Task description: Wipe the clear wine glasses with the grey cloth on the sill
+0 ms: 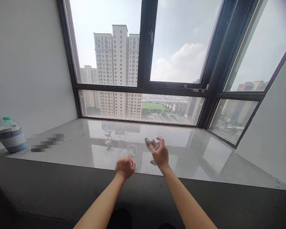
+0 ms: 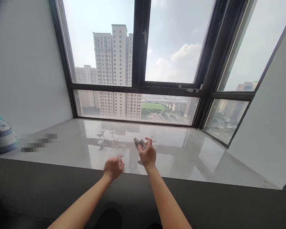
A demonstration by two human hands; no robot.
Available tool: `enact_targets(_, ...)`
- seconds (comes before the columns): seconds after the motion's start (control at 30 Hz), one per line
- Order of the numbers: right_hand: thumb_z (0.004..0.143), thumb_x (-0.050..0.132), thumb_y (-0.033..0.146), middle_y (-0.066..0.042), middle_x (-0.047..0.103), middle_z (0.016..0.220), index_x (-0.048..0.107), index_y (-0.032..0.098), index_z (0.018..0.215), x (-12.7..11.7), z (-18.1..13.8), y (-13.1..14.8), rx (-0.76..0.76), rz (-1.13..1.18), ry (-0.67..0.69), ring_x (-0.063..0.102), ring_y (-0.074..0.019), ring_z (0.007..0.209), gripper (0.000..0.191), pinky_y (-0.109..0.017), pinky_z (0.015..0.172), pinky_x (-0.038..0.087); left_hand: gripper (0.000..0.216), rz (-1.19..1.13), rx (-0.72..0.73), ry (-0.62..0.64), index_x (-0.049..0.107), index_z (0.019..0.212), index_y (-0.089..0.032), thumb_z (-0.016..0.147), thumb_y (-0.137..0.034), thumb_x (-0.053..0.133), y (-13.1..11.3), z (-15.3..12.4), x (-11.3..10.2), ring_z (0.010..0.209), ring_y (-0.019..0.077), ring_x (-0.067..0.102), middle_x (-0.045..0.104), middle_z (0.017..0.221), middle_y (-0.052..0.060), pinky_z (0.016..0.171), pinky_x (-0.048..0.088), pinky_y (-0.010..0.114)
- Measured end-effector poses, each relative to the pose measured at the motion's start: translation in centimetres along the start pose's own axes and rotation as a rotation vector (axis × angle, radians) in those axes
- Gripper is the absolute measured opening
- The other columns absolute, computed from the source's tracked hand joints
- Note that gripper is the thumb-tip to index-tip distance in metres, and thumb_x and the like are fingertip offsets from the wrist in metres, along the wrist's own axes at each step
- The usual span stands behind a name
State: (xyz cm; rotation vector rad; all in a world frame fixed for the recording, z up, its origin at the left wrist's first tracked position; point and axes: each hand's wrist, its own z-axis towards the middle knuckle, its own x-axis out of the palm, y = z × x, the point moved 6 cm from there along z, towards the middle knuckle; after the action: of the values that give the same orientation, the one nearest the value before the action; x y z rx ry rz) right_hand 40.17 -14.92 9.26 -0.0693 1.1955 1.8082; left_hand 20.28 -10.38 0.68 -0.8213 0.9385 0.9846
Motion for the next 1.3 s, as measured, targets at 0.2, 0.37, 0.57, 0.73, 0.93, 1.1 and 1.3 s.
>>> enact_targets(0.2,0.084,0.055,0.022,-0.002,0.070,0.091,0.044,0.023,0.132,3.5,-0.4,9.3,-0.478,-0.156,0.236,0.063,-0.0194,0.081,0.049,-0.028,0.075,0.040,0.029,-0.008,-0.010,-0.008,0.064,0.104,-0.015,0.087,-0.027,0.043,0.0,0.0,-0.1,0.078,0.0237,0.063,0.066,0.080,0.011,0.073,0.041,0.033)
enact_targets(0.37,0.084,0.051,0.011,-0.006,0.071,0.093,0.044,0.020,0.134,5.2,-0.8,10.9,-0.552,-0.306,0.289,0.062,-0.0203,0.086,0.051,-0.030,0.081,0.040,0.027,-0.021,-0.025,0.032,0.064,0.099,-0.015,0.086,-0.025,0.043,0.1,0.0,-0.1,0.082,0.0249,0.063,0.067,0.082,0.012,0.074,0.041,0.034)
enact_targets(0.57,0.071,0.052,0.000,-0.005,0.071,0.101,0.038,0.022,0.141,5.7,-0.5,12.1,-0.736,-0.338,0.441,0.060,-0.0174,0.093,0.075,-0.032,0.096,0.032,0.028,-0.022,-0.033,0.037,0.064,0.098,-0.015,0.087,-0.027,0.042,0.0,0.0,-0.1,0.083,0.0259,0.063,0.067,0.085,0.013,0.075,0.041,0.035)
enact_targets(0.73,0.064,0.054,-0.002,-0.009,0.068,0.104,0.037,0.017,0.143,5.3,0.3,12.5,-0.732,-0.379,0.459,0.054,-0.0202,0.103,0.083,-0.035,0.100,0.028,0.027,-0.030,-0.019,0.052,0.063,0.101,-0.015,0.087,-0.026,0.043,0.0,0.0,-0.1,0.083,0.0247,0.063,0.066,0.085,0.012,0.075,0.041,0.034)
enact_targets(0.93,0.069,0.050,-0.002,-0.009,0.066,0.101,0.038,0.018,0.143,5.3,0.8,10.8,-0.659,-0.411,0.380,0.054,-0.0202,0.099,0.077,-0.033,0.093,0.035,0.027,-0.038,-0.019,0.043,0.063,0.102,-0.016,0.086,-0.026,0.044,0.0,-0.1,-0.3,0.082,0.0240,0.064,0.067,0.084,0.011,0.074,0.041,0.033)
enact_targets(1.1,0.078,0.048,0.004,-0.008,0.065,0.100,0.042,0.023,0.139,4.6,1.2,10.3,-0.571,-0.361,0.289,0.057,-0.0204,0.093,0.064,-0.028,0.078,0.041,0.026,-0.086,-0.037,0.065,0.063,0.101,-0.017,0.084,-0.025,0.046,-0.1,-0.2,-0.7,0.083,0.0235,0.064,0.067,0.084,0.011,0.075,0.040,0.034)
enact_targets(1.3,0.083,0.045,0.009,-0.005,0.067,0.103,0.043,0.024,0.133,4.8,0.3,10.9,-0.549,-0.209,0.281,0.061,-0.0188,0.089,0.052,-0.026,0.072,0.041,0.027,-0.082,-0.036,0.070,0.063,0.102,-0.017,0.084,-0.024,0.046,-0.1,-0.2,-0.7,0.083,0.0238,0.063,0.067,0.085,0.011,0.076,0.041,0.034)
